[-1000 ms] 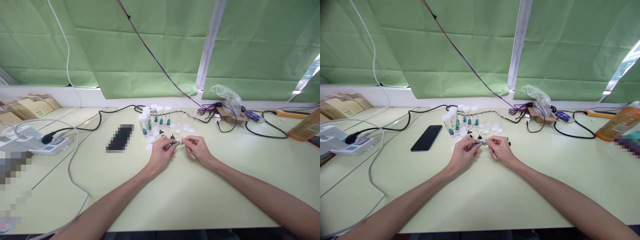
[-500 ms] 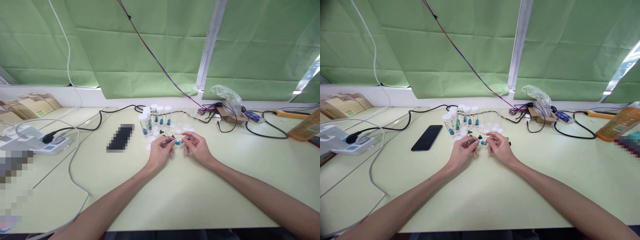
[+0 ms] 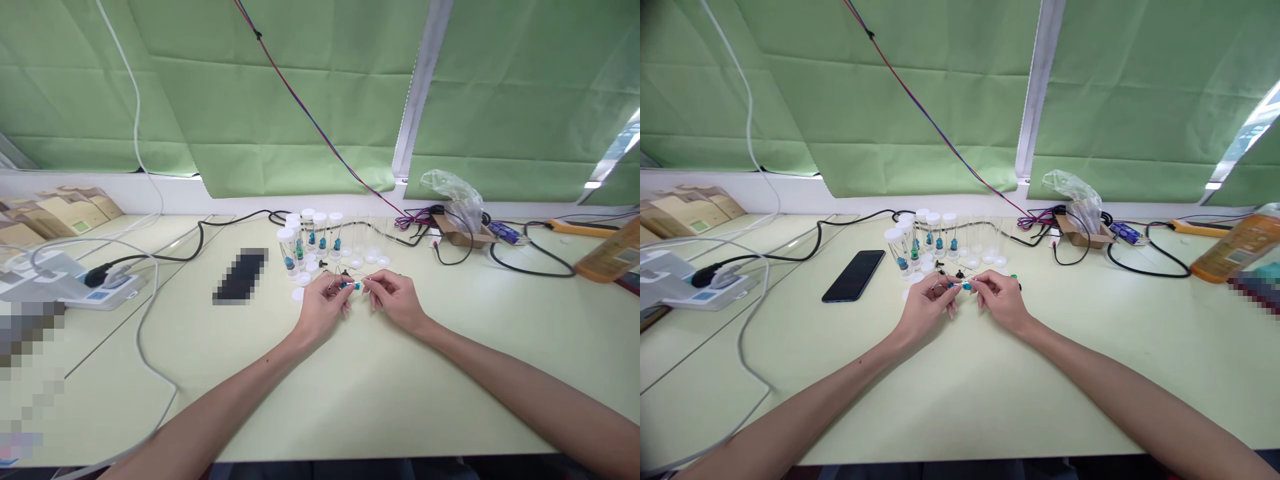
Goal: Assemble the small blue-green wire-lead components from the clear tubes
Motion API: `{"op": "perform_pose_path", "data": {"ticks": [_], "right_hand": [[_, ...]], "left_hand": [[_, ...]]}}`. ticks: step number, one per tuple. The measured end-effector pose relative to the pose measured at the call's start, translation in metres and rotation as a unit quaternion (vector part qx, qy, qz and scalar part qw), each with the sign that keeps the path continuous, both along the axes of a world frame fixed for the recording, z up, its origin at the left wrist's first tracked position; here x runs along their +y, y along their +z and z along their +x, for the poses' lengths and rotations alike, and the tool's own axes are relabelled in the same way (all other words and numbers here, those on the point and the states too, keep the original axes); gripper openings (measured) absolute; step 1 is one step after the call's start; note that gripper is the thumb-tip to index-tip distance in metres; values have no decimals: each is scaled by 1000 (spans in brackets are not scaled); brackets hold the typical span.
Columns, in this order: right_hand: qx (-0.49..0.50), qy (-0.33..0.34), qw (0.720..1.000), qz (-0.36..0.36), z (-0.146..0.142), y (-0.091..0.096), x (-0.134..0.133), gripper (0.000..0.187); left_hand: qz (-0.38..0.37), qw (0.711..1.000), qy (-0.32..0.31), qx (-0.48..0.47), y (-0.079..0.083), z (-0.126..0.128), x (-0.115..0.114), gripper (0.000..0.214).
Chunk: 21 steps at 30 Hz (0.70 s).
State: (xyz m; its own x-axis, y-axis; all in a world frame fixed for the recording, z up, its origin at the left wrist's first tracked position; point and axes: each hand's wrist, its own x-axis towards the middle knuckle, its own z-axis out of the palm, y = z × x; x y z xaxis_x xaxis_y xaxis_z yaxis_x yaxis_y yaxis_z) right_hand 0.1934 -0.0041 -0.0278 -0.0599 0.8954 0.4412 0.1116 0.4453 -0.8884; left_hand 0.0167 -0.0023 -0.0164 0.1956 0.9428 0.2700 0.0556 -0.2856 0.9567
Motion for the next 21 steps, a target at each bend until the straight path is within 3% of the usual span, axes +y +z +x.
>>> {"op": "perform_pose_path", "data": {"ticks": [13, 21], "right_hand": [[43, 51, 994, -81, -2, 7, -4, 30], [95, 94, 974, -181, -2, 9, -1, 34]], "left_hand": [[58, 997, 5, 41, -2, 0, -1, 19], [106, 991, 17, 80, -2, 0, -2, 14]]}}
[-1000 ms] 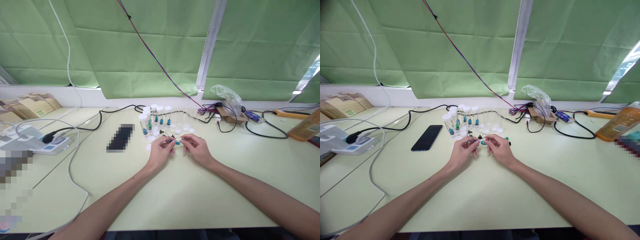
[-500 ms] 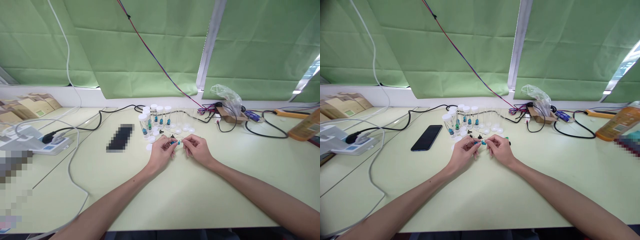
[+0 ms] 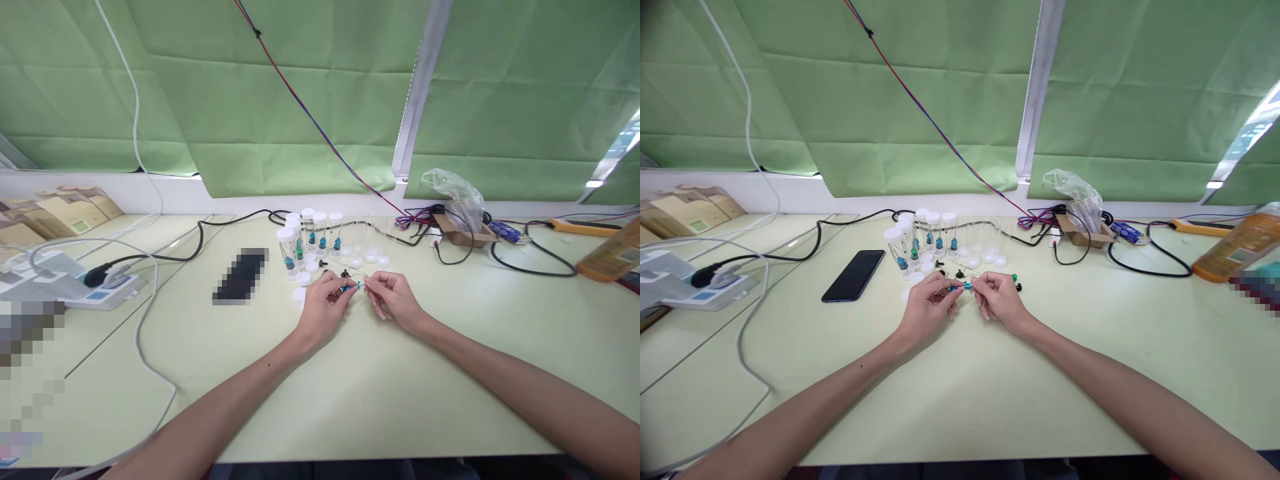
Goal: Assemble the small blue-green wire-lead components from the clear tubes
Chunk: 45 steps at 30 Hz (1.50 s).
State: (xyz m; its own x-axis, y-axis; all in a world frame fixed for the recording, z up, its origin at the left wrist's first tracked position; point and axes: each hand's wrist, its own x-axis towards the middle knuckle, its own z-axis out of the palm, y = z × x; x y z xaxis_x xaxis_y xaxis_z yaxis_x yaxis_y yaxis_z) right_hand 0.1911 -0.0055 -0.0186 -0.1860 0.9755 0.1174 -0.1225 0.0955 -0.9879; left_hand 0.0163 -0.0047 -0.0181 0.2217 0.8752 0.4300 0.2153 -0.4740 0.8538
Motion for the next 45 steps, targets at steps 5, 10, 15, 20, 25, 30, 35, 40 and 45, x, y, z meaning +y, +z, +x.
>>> {"op": "perform_pose_path", "data": {"ticks": [5, 10, 15, 20, 25, 30, 35, 40, 45], "right_hand": [[19, 7, 999, -34, 1, 0, 1, 34], [0, -17, 1000, 3, -1, -1, 0, 36], [-30, -51, 995, 81, -1, -5, 1, 29], [-115, -91, 975, 168, 2, -11, 2, 29], [-193, -116, 941, 251, 6, -11, 3, 20], [-226, -139, 915, 304, 8, -11, 4, 19], [-244, -129, 914, 297, 8, -11, 2, 27], [-236, -122, 923, 280, 6, -7, 0, 31], [-209, -102, 943, 237, 3, -6, -4, 38]], "left_hand": [[11, 1000, 1, 13, -3, 0, 1, 14], [-16, 1000, -5, -12, -3, 1, 1, 18], [-87, 994, -14, -72, 1, 2, 1, 20], [-128, 987, -15, -95, 5, 2, 3, 23], [-151, 982, -46, -106, 6, 1, 3, 23], [-154, 980, -54, -111, 8, 1, 1, 24], [-150, 982, -46, -105, 11, 2, 0, 23], [-135, 985, -44, -100, 11, 2, 0, 23], [-105, 989, -42, -90, 8, 1, 0, 25]]}}
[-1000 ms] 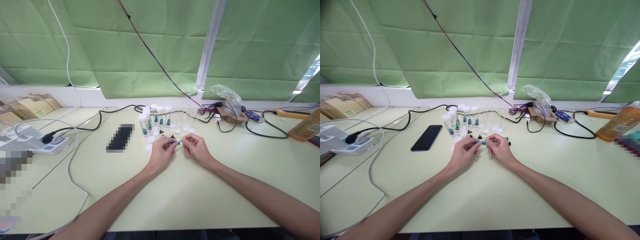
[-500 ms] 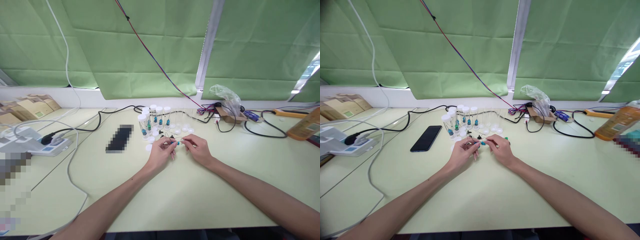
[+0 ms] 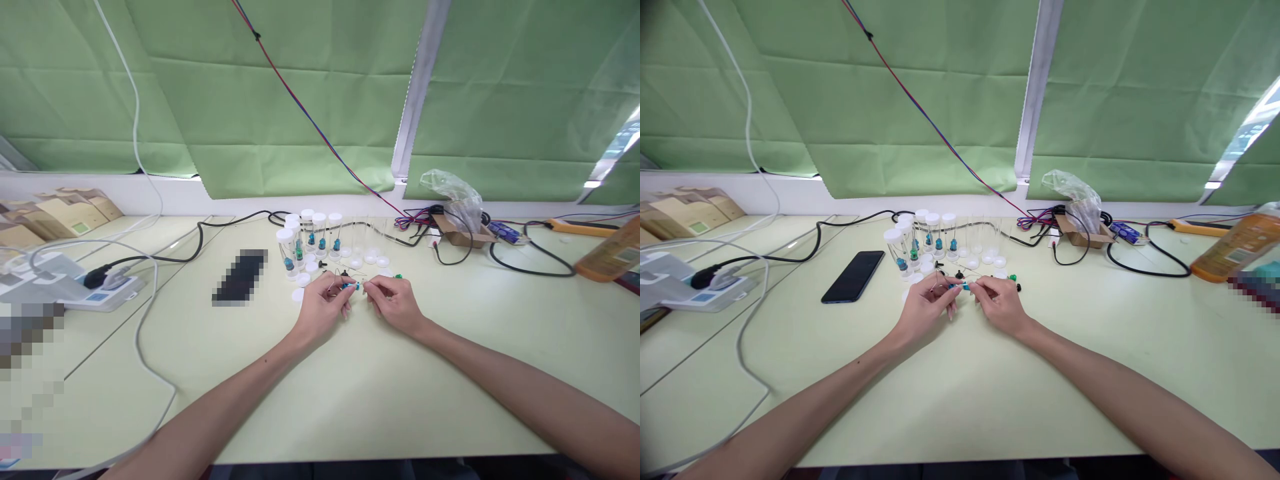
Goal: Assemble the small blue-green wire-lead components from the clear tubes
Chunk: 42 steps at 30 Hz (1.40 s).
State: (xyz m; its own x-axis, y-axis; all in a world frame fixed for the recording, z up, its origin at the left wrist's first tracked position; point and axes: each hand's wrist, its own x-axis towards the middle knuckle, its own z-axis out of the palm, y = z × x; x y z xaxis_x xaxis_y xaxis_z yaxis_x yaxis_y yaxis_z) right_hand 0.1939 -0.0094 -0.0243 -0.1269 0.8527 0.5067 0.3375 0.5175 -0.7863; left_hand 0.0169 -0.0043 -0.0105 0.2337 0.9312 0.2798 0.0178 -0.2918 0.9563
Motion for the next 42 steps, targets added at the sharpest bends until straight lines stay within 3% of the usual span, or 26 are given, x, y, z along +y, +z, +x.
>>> {"op": "perform_pose_path", "data": {"ticks": [7, 11, 20, 29, 42], "right_hand": [[111, 76, 978, -161, -2, 4, -4, 40], [139, 85, 966, -201, -2, 4, -3, 40], [130, 58, 981, -130, -4, 2, -2, 42], [98, 31, 992, -71, -4, -1, 0, 27], [102, 3, 995, -9, -3, -1, 2, 15]], "left_hand": [[49, 997, 27, 44, -6, -1, 0, 22], [73, 994, 35, 69, -4, 0, -3, 19], [20, 999, 30, 19, -5, 2, -1, 20], [-36, 999, 22, -34, -1, 1, 3, 22], [-51, 999, -5, -14, -3, 0, 2, 24]]}}
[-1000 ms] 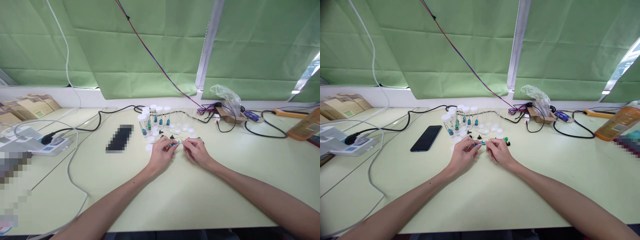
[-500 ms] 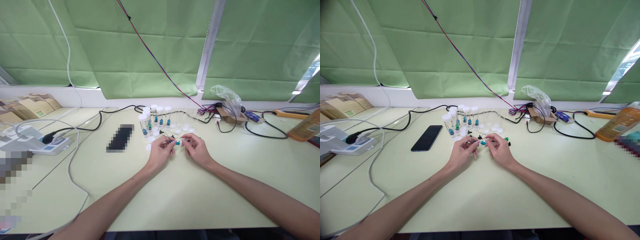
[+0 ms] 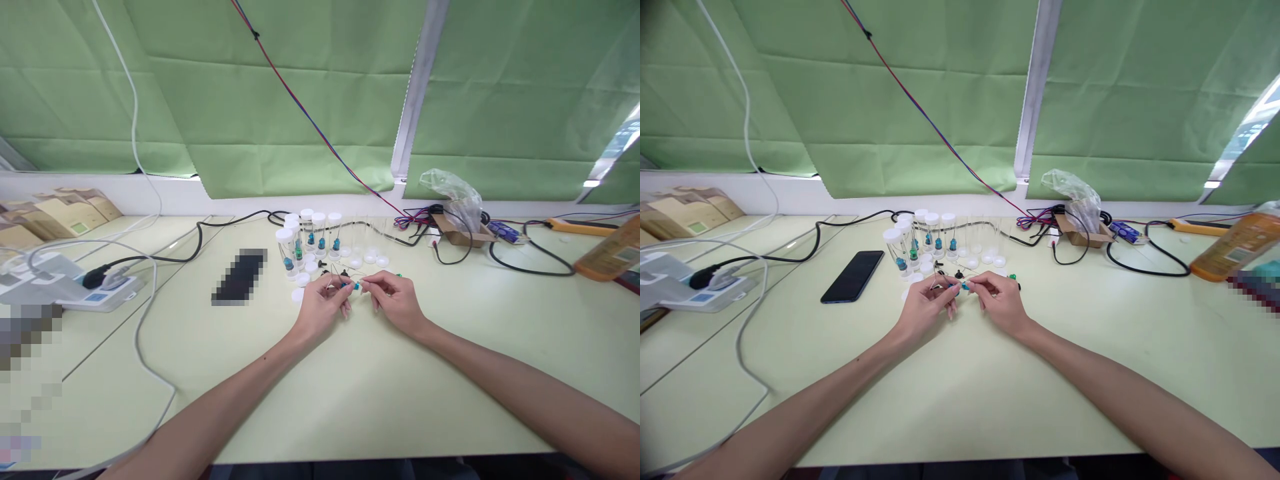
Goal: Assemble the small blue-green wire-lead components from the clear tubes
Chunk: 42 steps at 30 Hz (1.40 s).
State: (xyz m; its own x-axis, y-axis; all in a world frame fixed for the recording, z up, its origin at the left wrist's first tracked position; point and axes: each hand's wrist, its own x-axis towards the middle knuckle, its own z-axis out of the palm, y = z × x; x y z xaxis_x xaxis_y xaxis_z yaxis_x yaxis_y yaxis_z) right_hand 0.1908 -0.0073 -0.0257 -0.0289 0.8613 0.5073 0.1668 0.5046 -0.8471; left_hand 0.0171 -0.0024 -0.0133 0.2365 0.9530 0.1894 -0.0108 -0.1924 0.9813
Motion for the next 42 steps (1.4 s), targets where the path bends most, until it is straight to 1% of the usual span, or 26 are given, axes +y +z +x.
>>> {"op": "perform_pose_path", "data": {"ticks": [7, 11, 18, 25, 31, 42], "right_hand": [[10, 8, 999, -30, 0, 0, -1, 18], [17, 15, 998, -53, 0, 1, -1, 22], [24, 36, 996, -82, 1, 2, -1, 29], [44, 62, 989, -125, 1, 3, 0, 36], [59, 73, 982, -164, 0, 7, -1, 39], [80, 96, 971, -203, 0, 10, 1, 42]], "left_hand": [[17, 1000, 8, 8, 3, 1, -1, 22], [28, 999, 12, 13, 1, 1, -1, 21], [82, 995, 18, 48, -8, -1, 1, 21], [126, 989, 25, 79, -7, 0, -2, 17], [139, 986, 29, 85, -7, 0, -2, 15], [166, 979, 42, 109, -7, -1, -1, 16]]}}
